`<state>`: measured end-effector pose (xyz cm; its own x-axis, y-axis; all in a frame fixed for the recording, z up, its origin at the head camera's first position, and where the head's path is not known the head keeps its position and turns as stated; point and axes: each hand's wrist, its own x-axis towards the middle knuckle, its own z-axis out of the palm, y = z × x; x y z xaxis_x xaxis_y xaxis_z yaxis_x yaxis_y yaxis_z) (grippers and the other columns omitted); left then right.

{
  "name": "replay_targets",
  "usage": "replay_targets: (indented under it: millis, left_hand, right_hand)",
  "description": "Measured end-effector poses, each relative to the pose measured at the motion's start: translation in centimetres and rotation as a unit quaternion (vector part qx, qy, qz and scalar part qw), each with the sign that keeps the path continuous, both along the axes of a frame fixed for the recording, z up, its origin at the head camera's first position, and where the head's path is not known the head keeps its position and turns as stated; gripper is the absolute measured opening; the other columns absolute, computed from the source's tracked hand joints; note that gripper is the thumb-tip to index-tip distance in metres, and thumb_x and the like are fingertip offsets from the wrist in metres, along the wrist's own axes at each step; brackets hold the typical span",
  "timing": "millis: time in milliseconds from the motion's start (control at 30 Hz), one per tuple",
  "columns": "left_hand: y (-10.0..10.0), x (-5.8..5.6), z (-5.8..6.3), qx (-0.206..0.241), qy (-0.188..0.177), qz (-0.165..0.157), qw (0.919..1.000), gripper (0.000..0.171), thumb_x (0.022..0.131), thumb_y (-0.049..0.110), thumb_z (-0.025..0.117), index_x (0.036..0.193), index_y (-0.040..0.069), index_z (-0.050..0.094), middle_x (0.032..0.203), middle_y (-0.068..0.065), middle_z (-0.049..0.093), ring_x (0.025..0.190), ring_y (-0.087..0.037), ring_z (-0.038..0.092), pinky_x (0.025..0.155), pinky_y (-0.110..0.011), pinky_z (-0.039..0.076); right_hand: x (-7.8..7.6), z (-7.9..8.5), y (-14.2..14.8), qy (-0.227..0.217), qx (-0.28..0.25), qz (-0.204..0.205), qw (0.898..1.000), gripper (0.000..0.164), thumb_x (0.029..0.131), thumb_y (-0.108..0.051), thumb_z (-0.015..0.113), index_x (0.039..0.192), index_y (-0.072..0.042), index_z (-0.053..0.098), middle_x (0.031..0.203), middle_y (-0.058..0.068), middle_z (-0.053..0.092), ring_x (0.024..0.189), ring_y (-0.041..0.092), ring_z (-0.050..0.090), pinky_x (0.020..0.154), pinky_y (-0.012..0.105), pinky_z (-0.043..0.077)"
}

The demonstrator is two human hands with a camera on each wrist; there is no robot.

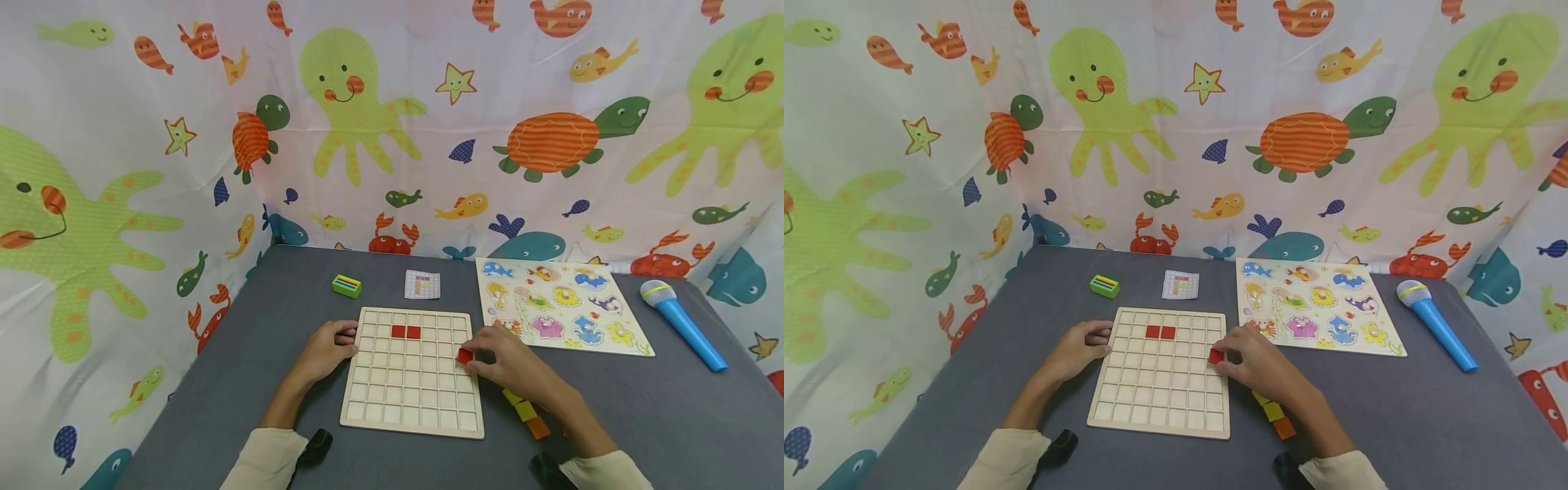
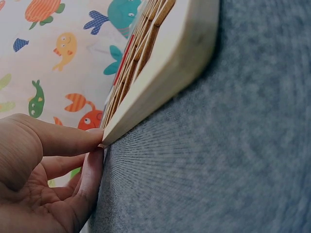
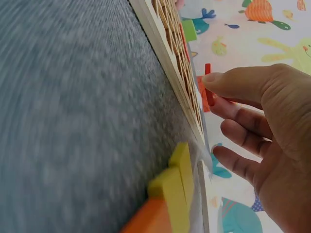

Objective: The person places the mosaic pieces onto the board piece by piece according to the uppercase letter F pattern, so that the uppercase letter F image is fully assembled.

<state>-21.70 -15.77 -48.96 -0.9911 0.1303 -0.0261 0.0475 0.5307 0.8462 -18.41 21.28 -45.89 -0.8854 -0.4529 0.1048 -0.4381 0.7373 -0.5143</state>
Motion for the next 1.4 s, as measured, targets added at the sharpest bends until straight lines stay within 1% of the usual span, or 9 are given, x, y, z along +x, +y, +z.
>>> replay_targets:
  millis: [67,200,367,533,633,800,900,1133,1400]
  left_hand:
    - [0.0,-0.1,0.0,-0.001,-0.001,0.001,1.0,0.047,0.095,0.003,0.075,0.142,0.003,0.066,0.124,-0.011,0.065,0.112,-0.025,0.069,0.095,-0.042,0.058]
    - [0.0,-0.1,0.0,-0.001,-0.002,0.001,1.0,0.047,0.095,0.003,0.075,0.142,0.003,0.066,0.124,-0.011,0.065,0.113,-0.025,0.069,0.095,-0.043,0.058]
    - [0.0,0.0,0.1,-0.002,-0.003,-0.004,1.0,0.047,0.095,0.003,0.075,0.142,0.002,0.066,0.124,-0.012,0.065,0.112,-0.025,0.068,0.095,-0.045,0.058]
    - [0.0,0.1,0.2,-0.002,-0.002,-0.004,1.0,0.047,0.095,0.003,0.075,0.141,0.002,0.066,0.124,-0.012,0.065,0.112,-0.025,0.068,0.095,-0.045,0.058]
    - [0.0,0.0,0.1,0.0,-0.003,-0.002,1.0,0.047,0.095,0.003,0.076,0.141,0.002,0.066,0.124,-0.011,0.065,0.112,-0.025,0.069,0.095,-0.044,0.058]
    - [0.1,0.0,0.0,-0.001,-0.006,0.001,1.0,0.047,0.094,0.002,0.076,0.141,0.002,0.066,0.123,-0.011,0.066,0.112,-0.024,0.068,0.095,-0.044,0.058]
    - [0.1,0.0,0.1,-0.001,-0.005,0.001,1.0,0.047,0.095,0.002,0.075,0.141,0.002,0.066,0.123,-0.011,0.066,0.112,-0.025,0.068,0.095,-0.044,0.058]
    - [0.0,0.1,0.0,-0.003,-0.006,-0.001,1.0,0.048,0.095,0.003,0.075,0.142,0.002,0.066,0.124,-0.011,0.065,0.113,-0.025,0.068,0.095,-0.044,0.058]
    - [0.0,0.0,0.0,0.001,-0.006,-0.003,1.0,0.048,0.096,0.003,0.075,0.143,0.003,0.065,0.125,-0.011,0.065,0.114,-0.025,0.068,0.096,-0.044,0.058]
  right_hand:
    - [-0.1,-0.1,-0.4,0.0,-0.005,-0.002,1.0,0.027,0.097,-0.023,0.079,0.121,-0.013,0.079,0.115,-0.001,0.068,0.113,0.025,0.06,0.113,0.062,0.044]
    - [-0.5,-0.3,-1.1,0.008,-0.008,0.002,1.0,0.025,0.098,-0.023,0.077,0.121,-0.014,0.079,0.116,0.0,0.068,0.109,0.021,0.057,0.095,0.05,0.054]
    - [-1.0,-0.6,-1.8,0.013,-0.023,0.005,1.0,0.023,0.099,-0.02,0.075,0.121,-0.012,0.079,0.116,-0.001,0.068,0.108,0.02,0.057,0.09,0.045,0.053]
    - [-1.7,-0.5,-2.7,-0.004,-0.035,-0.011,0.999,0.026,0.099,-0.021,0.075,0.124,-0.012,0.079,0.119,0.0,0.07,0.104,0.018,0.055,0.084,0.039,0.051]
    - [-2.1,-0.5,-3.2,-0.016,-0.041,-0.019,0.999,0.028,0.098,-0.022,0.077,0.125,-0.012,0.079,0.123,0.001,0.069,0.107,0.018,0.056,0.088,0.04,0.053]
    - [-2.6,-0.5,-3.9,-0.019,-0.044,-0.018,0.999,0.029,0.098,-0.024,0.075,0.124,-0.011,0.079,0.125,0.004,0.069,0.11,0.021,0.056,0.093,0.046,0.053]
    - [-3.0,-0.6,-4.3,-0.011,-0.033,-0.015,0.999,0.029,0.098,-0.022,0.073,0.124,-0.01,0.079,0.124,0.004,0.07,0.111,0.022,0.055,0.094,0.047,0.052]
    - [-4.0,-0.7,-5.0,0.012,-0.005,-0.002,1.0,0.028,0.097,-0.017,0.073,0.121,-0.005,0.079,0.119,0.007,0.073,0.108,0.024,0.058,0.092,0.045,0.052]
    - [-4.9,-0.9,-5.5,0.001,-0.013,-0.013,1.0,0.027,0.096,-0.016,0.075,0.121,-0.005,0.08,0.117,0.006,0.075,0.107,0.022,0.057,0.091,0.044,0.053]
